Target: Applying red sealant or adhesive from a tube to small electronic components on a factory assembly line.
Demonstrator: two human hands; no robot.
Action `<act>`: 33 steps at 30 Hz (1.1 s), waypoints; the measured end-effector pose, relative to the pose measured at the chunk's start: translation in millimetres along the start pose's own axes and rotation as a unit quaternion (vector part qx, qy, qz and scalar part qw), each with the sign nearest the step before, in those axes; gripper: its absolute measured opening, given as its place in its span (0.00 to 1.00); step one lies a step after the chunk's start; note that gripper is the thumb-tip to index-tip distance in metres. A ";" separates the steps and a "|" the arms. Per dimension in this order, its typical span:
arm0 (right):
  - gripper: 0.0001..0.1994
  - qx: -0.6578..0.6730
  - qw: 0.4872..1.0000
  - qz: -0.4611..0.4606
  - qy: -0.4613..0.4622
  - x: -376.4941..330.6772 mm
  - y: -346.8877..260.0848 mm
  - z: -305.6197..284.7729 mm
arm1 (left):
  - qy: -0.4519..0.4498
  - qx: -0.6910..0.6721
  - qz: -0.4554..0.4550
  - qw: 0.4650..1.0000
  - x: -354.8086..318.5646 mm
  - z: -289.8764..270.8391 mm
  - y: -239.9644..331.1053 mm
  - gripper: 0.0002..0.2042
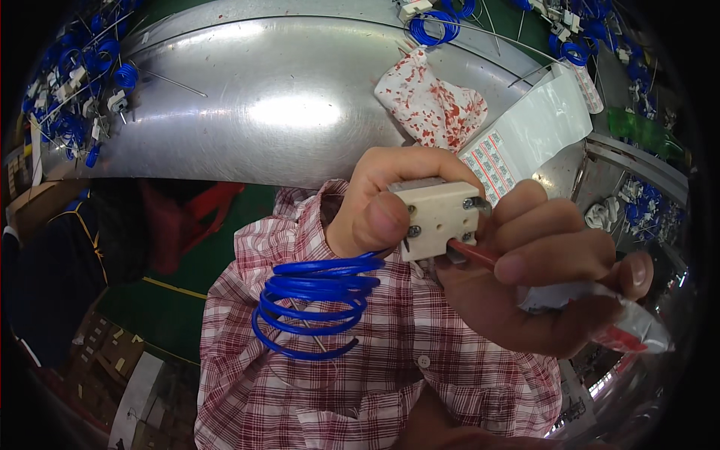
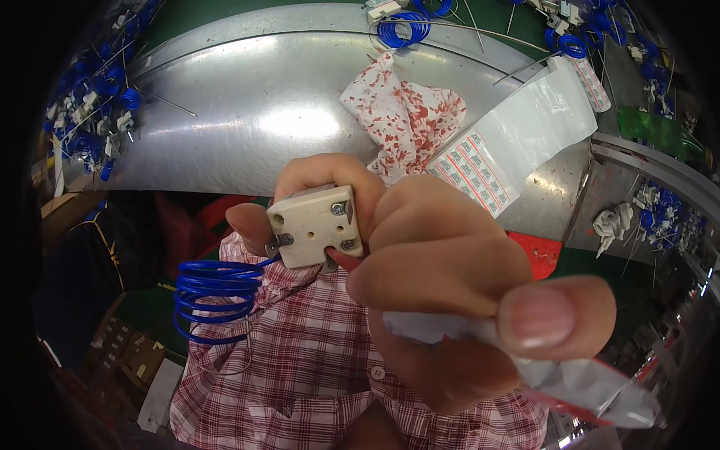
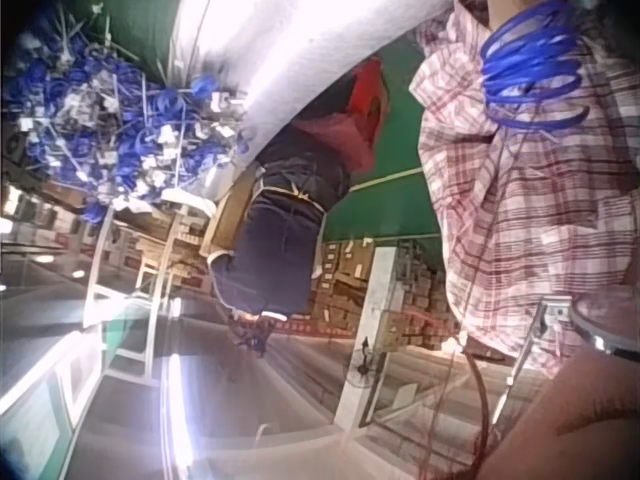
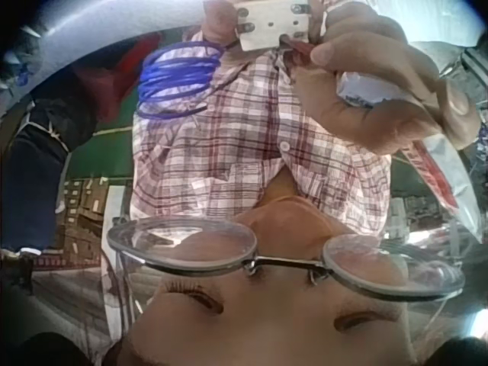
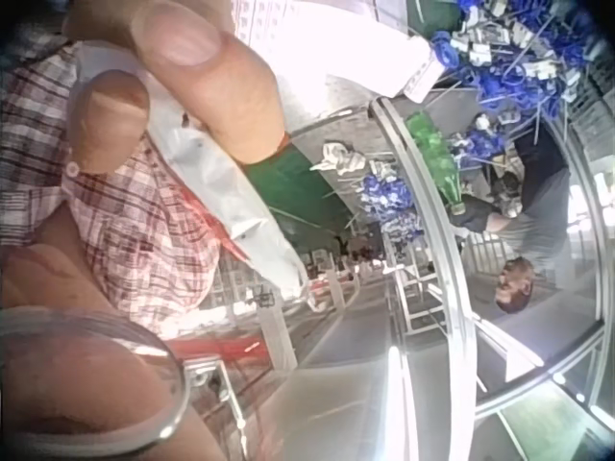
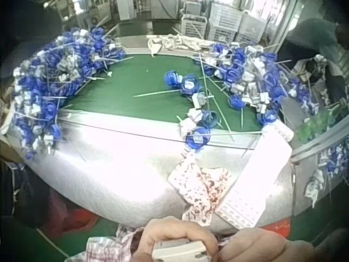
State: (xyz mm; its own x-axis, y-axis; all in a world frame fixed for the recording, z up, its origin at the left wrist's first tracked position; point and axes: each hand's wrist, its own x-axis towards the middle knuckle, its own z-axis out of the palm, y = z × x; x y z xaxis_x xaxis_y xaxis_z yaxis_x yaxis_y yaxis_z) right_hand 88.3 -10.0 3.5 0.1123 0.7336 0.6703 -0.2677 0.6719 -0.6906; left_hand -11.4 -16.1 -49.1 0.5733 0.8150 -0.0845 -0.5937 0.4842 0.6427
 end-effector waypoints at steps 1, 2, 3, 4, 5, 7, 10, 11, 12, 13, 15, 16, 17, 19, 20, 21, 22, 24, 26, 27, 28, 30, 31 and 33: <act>0.19 0.021 1.000 0.019 0.000 0.6 -0.3 -0.6 | -0.008 -0.003 0.014 1.000 0.3 -1.6 -2.7 0.41; 0.19 0.021 1.000 0.020 -0.001 0.9 -0.2 -1.6 | -0.007 -0.003 0.015 1.000 0.8 -2.8 -3.6 0.41; 0.19 0.048 0.998 0.029 -0.009 1.3 0.1 -2.8 | -0.022 -0.013 0.026 0.999 1.2 -3.9 -4.3 0.41; 0.18 0.076 0.996 0.039 -0.016 2.0 0.0 -3.2 | -0.036 -0.021 0.037 0.998 1.4 -3.7 -4.1 0.40; 0.18 0.077 0.996 0.039 -0.017 2.7 -0.3 -2.6 | -0.035 -0.021 0.038 0.998 1.2 -2.8 -3.7 0.40; 0.19 0.115 0.992 0.048 -0.017 3.6 -0.1 -1.6 | -0.046 -0.029 0.043 0.998 1.5 -2.1 -3.5 0.39; 0.19 0.102 0.993 0.052 -0.032 2.9 -0.6 -4.6 | -0.054 -0.029 0.040 0.997 1.7 -3.9 -4.1 0.38; 0.19 0.102 0.993 0.053 -0.032 2.5 -0.1 -4.0 | -0.053 -0.029 0.040 0.997 1.4 -4.4 -4.2 0.38; 0.19 0.107 0.992 0.054 -0.029 2.3 0.3 -3.1 | -0.054 -0.029 0.036 0.997 1.0 -4.8 -4.3 0.38; 0.19 0.114 0.992 0.055 -0.025 3.2 0.1 -1.9 | -0.054 -0.028 0.032 0.998 0.6 -4.1 -3.3 0.38; 0.19 0.117 0.991 0.057 -0.023 4.7 -0.8 0.1 | -0.056 -0.020 0.032 0.998 0.7 -4.1 -1.1 0.38; 0.19 0.116 0.991 0.058 -0.022 4.5 -0.2 0.5 | -0.061 -0.014 0.031 0.998 1.4 -5.1 -1.1 0.38; 0.19 0.116 0.991 0.058 -0.022 3.9 1.0 1.2 | -0.061 -0.014 0.030 0.998 1.2 -5.5 -1.1 0.38; 0.19 0.119 0.992 0.040 -0.011 2.7 3.2 2.6 | -0.051 -0.020 0.013 0.998 0.9 -5.5 -0.7 0.38; 0.19 0.119 0.992 0.040 -0.012 2.0 2.8 2.0 | -0.051 -0.020 0.014 0.998 0.9 -5.5 -0.7 0.38; 0.20 0.109 0.993 0.038 -0.014 1.0 1.9 1.1 | -0.050 -0.021 0.007 0.999 0.8 -5.6 -0.9 0.39; 0.20 0.098 0.994 0.036 -0.016 0.9 1.1 -0.3 | -0.050 -0.022 -0.001 0.998 1.7 -5.1 -1.1 0.39; 0.20 0.110 0.993 0.030 -0.014 3.4 1.7 1.8 | -0.052 -0.019 -0.007 0.998 3.6 -4.2 -0.4 0.40; 0.21 0.124 0.992 0.028 -0.014 1.9 2.2 0.4 | -0.050 -0.017 -0.013 0.999 3.9 -6.4 -1.7 0.41; 0.21 0.092 0.995 0.020 -0.019 -0.3 1.0 -4.4 | -0.090 -0.040 0.016 0.995 5.2 -9.4 -3.7 0.41; 0.21 0.062 0.998 0.014 -0.023 -0.9 -0.5 -6.6 | -0.128 -0.062 0.045 0.989 5.6 -10.6 -4.7 0.41; 0.21 0.071 0.997 0.013 -0.015 0.1 -1.3 -4.0 | -0.138 -0.070 0.050 0.987 5.4 -11.9 -6.6 0.41; 0.21 0.075 0.997 0.012 -0.008 0.2 -1.1 -3.7 | -0.151 -0.080 0.053 0.984 6.4 -12.4 -7.9 0.41; 0.21 0.067 0.998 -0.003 0.003 -0.4 1.0 -3.6 | -0.152 -0.078 0.042 0.984 7.6 -12.8 -7.3 0.41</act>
State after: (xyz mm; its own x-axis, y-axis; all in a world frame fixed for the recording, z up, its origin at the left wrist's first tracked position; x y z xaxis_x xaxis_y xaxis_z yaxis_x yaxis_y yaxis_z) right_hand 91.4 -9.2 1.6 0.1193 0.7298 0.6732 -0.3920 0.6575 -0.6434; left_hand -9.9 -9.4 -64.1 0.6462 0.7335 0.2106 -0.7123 0.4806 0.5116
